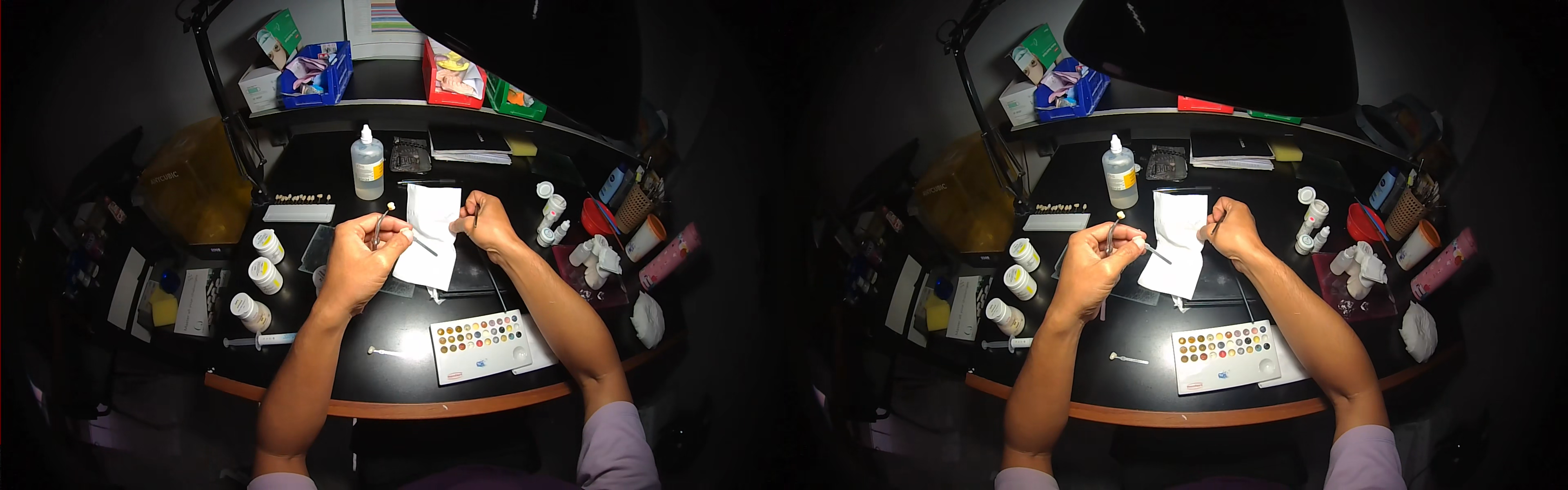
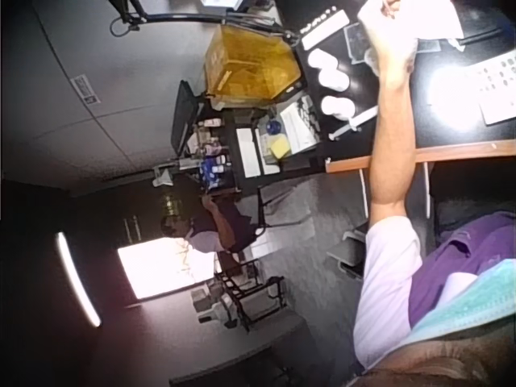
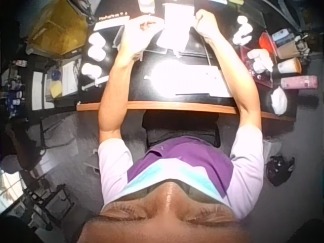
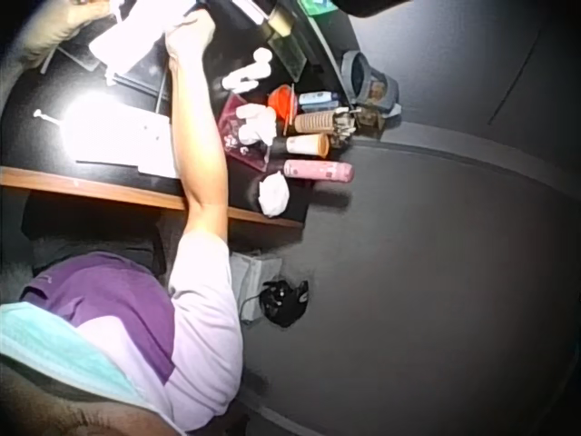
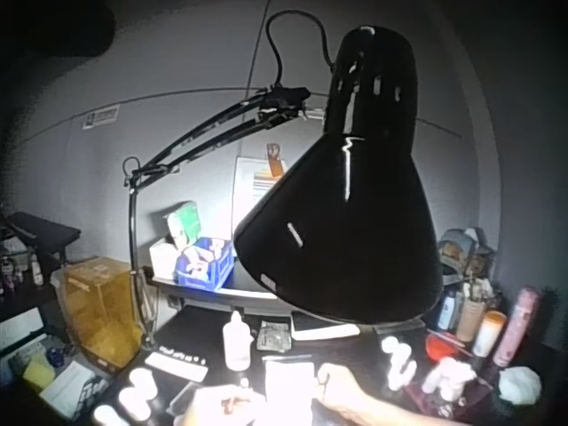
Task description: The person paints a dental crown held with tweezers using a brush and a color palette, wipes the crown with a paper towel, repositions a desk lamp, and applies additional paint to the crown with the brush.
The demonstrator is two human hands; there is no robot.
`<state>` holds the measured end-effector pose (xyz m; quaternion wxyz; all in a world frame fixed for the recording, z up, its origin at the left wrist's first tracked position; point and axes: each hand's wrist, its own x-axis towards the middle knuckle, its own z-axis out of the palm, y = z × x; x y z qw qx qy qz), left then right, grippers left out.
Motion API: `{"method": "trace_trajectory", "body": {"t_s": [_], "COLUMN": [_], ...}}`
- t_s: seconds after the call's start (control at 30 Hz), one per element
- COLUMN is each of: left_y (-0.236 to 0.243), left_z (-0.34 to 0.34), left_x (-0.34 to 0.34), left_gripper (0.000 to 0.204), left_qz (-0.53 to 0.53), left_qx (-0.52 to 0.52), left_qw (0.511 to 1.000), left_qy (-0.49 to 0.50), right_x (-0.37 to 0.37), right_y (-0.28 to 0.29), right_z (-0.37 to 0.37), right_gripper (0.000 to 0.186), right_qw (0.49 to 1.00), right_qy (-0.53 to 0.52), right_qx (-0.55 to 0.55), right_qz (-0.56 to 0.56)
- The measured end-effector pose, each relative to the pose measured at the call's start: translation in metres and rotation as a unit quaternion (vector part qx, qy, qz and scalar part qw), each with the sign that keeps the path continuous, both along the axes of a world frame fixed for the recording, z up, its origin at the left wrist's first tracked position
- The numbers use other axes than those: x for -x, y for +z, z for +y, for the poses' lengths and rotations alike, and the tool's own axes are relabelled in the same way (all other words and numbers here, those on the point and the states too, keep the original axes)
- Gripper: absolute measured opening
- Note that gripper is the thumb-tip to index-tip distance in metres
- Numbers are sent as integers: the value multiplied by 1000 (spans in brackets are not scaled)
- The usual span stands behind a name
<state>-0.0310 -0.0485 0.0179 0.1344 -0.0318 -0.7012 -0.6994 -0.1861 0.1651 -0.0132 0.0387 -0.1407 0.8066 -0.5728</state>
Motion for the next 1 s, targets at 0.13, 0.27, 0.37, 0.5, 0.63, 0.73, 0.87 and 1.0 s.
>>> {"method": "trace_trajectory", "body": {"t_s": [0.13,0.27,0.37,0.5,0.63,0.73,0.87,1.0], "left_y": [-1,-3,-3,-9,-21,-24,-25,-30], "left_z": [-1,1,2,7,13,16,27,28], "left_x": [0,1,1,2,7,7,6,5], "left_gripper": [17,17,18,19,20,21,19,26], "left_qz": [-6,1,-10,-24,-13,-18,-29,-5], "left_qx": [0,-8,14,23,40,51,72,170], "left_qw": [1000,1000,1000,999,999,998,997,985], "left_qy": [-3,-7,-9,-19,-20,-23,-24,-3], "right_x": [-4,-6,-19,-60,-90,-95,-92,-82], "right_y": [2,7,11,16,19,23,19,6], "right_z": [3,9,14,21,19,21,27,35], "right_gripper": [45,39,24,26,27,26,32,33], "right_qw": [1000,998,973,982,977,977,977,989], "right_qy": [-7,-36,-88,100,154,161,164,124], "right_qx": [-14,11,30,72,146,142,125,59], "right_qz": [10,42,212,141,29,-11,-50,49]}}
